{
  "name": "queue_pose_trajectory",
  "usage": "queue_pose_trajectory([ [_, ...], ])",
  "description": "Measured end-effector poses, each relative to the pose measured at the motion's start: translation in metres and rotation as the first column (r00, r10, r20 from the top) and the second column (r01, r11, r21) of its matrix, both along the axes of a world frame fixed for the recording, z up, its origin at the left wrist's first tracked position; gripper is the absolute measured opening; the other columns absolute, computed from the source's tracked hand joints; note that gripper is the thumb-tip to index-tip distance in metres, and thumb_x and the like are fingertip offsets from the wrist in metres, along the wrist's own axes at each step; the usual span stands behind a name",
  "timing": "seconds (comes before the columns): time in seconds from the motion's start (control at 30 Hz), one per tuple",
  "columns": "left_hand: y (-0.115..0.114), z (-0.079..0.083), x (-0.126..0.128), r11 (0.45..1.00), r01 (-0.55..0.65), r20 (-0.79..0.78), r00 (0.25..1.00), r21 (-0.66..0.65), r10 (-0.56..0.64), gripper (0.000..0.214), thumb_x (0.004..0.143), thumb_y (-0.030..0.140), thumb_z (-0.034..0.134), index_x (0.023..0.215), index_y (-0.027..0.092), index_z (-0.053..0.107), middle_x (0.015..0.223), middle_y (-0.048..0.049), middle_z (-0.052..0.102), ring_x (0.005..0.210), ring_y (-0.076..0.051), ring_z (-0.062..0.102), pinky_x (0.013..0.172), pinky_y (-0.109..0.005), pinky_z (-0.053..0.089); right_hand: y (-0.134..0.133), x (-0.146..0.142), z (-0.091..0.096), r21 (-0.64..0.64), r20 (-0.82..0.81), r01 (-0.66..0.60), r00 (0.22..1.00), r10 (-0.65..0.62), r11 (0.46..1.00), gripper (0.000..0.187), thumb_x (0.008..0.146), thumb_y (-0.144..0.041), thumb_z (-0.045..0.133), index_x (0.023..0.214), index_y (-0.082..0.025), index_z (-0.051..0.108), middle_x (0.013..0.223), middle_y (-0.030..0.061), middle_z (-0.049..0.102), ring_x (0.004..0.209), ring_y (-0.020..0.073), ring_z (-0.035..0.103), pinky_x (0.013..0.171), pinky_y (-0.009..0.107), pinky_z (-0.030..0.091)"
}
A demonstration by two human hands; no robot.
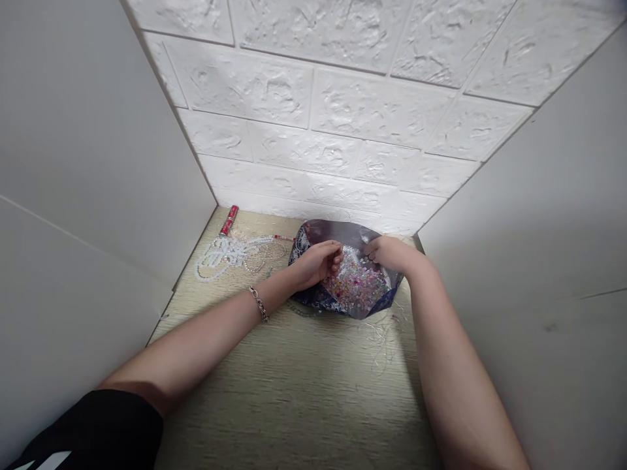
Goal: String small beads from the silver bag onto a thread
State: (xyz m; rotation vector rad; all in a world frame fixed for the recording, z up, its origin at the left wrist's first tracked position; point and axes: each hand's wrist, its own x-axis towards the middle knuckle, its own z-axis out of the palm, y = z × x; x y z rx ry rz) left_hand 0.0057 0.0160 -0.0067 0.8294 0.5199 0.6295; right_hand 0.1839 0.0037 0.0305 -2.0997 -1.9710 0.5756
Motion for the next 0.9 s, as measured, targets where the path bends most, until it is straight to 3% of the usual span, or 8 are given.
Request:
queue_pose_trajectory([
  [0.1,0.0,0.0,0.0,1.0,0.017,-0.016,1.0,0.008,-0.017,0.013,0.078,0.024,0.047,0.068,0.016,0.043,0.055,0.0041,0.04,0.046,-0.005,0.039,0.046,-0.017,0.031,0.0,-0.001,0.007,-0.173,-0.088,-0.064,0.995,0.05,0.983,0.039,0.063,0.002,0.041,0.088,-0.013,0.066,0.084,0.0071,0.068,0.072,0.0138,0.061,0.064,0.021,0.044],
  [0.2,0.0,0.0,0.001,1.0,0.021,-0.037,0.999,0.011,-0.02,0.014,0.079,0.024,0.046,0.068,0.016,0.043,0.055,0.0041,0.04,0.046,-0.005,0.039,0.047,-0.017,0.031,0.0,0.002,0.013,-0.165,-0.152,-0.017,0.988,-0.009,0.986,0.043,0.068,0.0,0.039,0.102,-0.013,0.06,0.092,0.0074,0.066,0.08,0.0135,0.061,0.068,0.021,0.044],
  [0.37,-0.001,-0.001,0.001,0.999,0.029,-0.048,0.999,0.04,-0.027,0.015,0.078,0.024,0.048,0.067,0.016,0.042,0.055,0.004,0.041,0.046,-0.004,0.039,0.047,-0.017,0.03,-0.003,0.002,0.018,-0.091,0.05,0.044,0.998,-0.04,0.995,0.04,0.072,-0.004,0.042,0.105,-0.016,0.06,0.103,0.0084,0.064,0.09,0.0161,0.059,0.074,0.023,0.042],
  [0.5,-0.001,-0.002,0.002,0.999,0.028,-0.05,0.998,0.045,-0.026,0.016,0.077,0.024,0.05,0.066,0.016,0.041,0.055,0.004,0.041,0.047,-0.004,0.039,0.047,-0.017,0.03,-0.007,-0.008,0.019,-0.179,0.26,0.047,0.966,0.001,0.983,0.04,0.068,-0.002,0.044,0.1,-0.016,0.065,0.1,0.0094,0.066,0.09,0.0184,0.059,0.073,0.024,0.042],
  [0.7,-0.002,0.0,0.002,0.999,0.022,-0.061,0.998,0.046,-0.019,0.017,0.076,0.024,0.051,0.065,0.015,0.041,0.055,0.0037,0.042,0.047,-0.004,0.04,0.047,-0.017,0.03,-0.008,-0.013,0.016,-0.247,0.303,0.01,0.95,0.068,0.969,0.043,0.067,-0.003,0.047,0.105,-0.016,0.063,0.106,0.0096,0.063,0.094,0.0183,0.058,0.073,0.024,0.041],
  [0.9,-0.003,0.0,0.002,0.998,0.02,-0.063,0.998,0.051,-0.017,0.016,0.077,0.023,0.049,0.065,0.015,0.042,0.055,0.0037,0.041,0.047,-0.004,0.039,0.047,-0.017,0.03,-0.008,-0.008,0.023,-0.291,0.26,0.027,0.964,0.052,0.956,0.043,0.068,-0.007,0.047,0.107,-0.017,0.062,0.094,0.0067,0.067,0.08,0.015,0.06,0.064,0.021,0.041],
])
